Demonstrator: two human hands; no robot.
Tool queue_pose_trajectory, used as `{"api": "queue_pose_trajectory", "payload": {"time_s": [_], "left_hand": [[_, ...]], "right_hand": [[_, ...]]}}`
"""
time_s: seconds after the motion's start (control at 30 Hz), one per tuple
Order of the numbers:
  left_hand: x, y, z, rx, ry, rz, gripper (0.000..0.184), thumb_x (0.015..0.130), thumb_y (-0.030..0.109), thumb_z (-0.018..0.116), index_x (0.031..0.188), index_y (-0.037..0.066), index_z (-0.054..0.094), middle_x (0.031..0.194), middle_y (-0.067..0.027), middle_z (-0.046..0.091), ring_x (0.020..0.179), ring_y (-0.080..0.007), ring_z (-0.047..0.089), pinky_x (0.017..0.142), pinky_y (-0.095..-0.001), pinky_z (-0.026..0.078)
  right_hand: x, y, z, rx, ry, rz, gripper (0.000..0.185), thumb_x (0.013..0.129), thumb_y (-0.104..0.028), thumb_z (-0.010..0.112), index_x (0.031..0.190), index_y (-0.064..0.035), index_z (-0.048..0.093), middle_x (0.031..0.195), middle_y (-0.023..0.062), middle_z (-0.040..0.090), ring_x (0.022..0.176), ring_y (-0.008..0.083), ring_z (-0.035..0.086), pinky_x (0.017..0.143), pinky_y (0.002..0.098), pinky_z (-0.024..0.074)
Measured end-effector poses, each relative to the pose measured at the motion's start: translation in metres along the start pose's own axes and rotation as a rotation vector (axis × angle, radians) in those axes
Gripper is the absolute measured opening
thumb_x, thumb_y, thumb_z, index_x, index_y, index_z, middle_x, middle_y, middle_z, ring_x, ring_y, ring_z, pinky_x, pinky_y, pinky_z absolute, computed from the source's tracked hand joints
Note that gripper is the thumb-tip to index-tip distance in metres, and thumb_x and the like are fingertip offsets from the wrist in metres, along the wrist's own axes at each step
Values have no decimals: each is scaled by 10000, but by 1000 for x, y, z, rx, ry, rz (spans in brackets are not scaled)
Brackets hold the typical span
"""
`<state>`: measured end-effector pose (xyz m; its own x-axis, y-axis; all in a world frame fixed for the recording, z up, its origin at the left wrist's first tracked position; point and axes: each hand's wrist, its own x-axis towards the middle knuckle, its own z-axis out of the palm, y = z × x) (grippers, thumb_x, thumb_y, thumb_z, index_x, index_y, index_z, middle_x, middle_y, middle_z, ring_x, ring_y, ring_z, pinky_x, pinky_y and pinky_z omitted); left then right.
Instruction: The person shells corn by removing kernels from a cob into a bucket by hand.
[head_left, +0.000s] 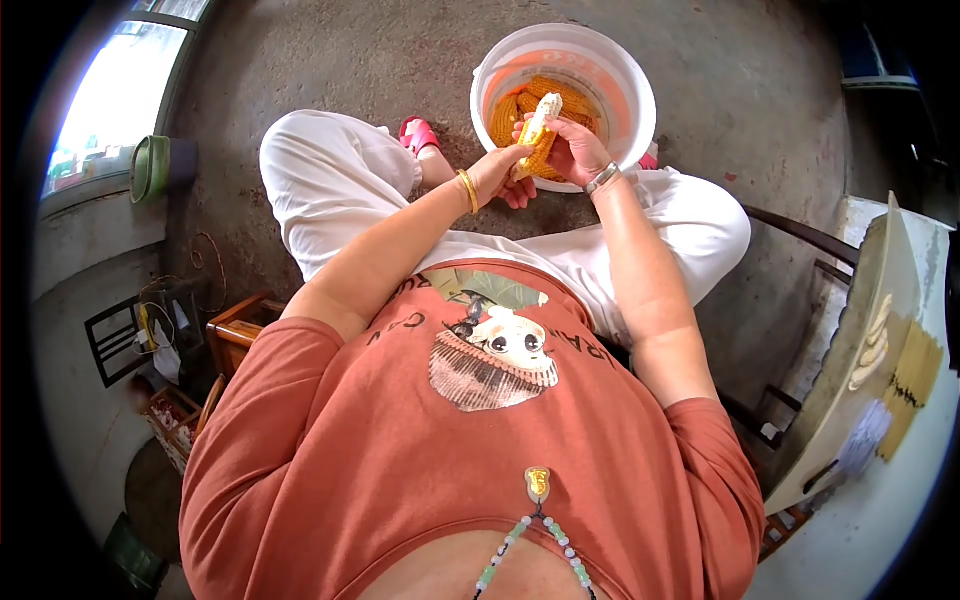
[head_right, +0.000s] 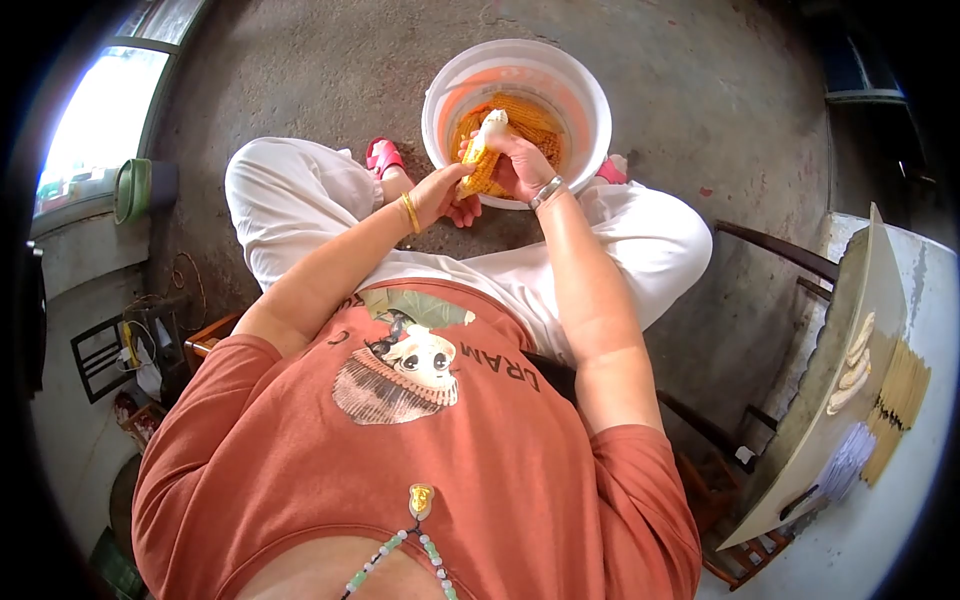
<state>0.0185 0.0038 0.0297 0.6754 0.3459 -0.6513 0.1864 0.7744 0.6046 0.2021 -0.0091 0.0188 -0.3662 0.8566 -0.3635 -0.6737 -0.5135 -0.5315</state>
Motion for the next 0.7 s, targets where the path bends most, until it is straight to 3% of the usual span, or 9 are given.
{"api": "queue_pose_trajectory", "payload": {"time_s": [0.17,0.27,0.43,0.7], "left_hand": [[-5,3,9,98,56,32,457,852,505,541,930,55,516,671,-83,605,530,-169,606,459,-258,491],[3,1,13,198,142,24,470,833,495,584,873,31,521,635,-78,594,475,-168,592,422,-274,491],[5,1,18,289,232,41,449,836,465,591,810,22,531,596,-70,579,435,-170,581,383,-273,479],[2,4,1,154,163,-26,371,831,419,595,815,58,510,563,-52,537,430,-174,555,391,-276,461]], "right_hand": [[6,6,-9,0,102,-52,263,894,-195,508,1065,5,502,992,170,604,921,263,611,843,389,500],[11,14,-12,-5,134,-97,256,889,-210,516,1033,1,495,949,174,605,870,268,618,800,387,517],[11,13,-13,-65,179,-79,286,890,-246,506,1049,-9,506,974,162,606,911,254,605,848,386,491],[3,-3,-4,-5,82,43,315,896,-223,504,1123,-5,481,1100,180,584,1020,266,586,928,401,463]]}}
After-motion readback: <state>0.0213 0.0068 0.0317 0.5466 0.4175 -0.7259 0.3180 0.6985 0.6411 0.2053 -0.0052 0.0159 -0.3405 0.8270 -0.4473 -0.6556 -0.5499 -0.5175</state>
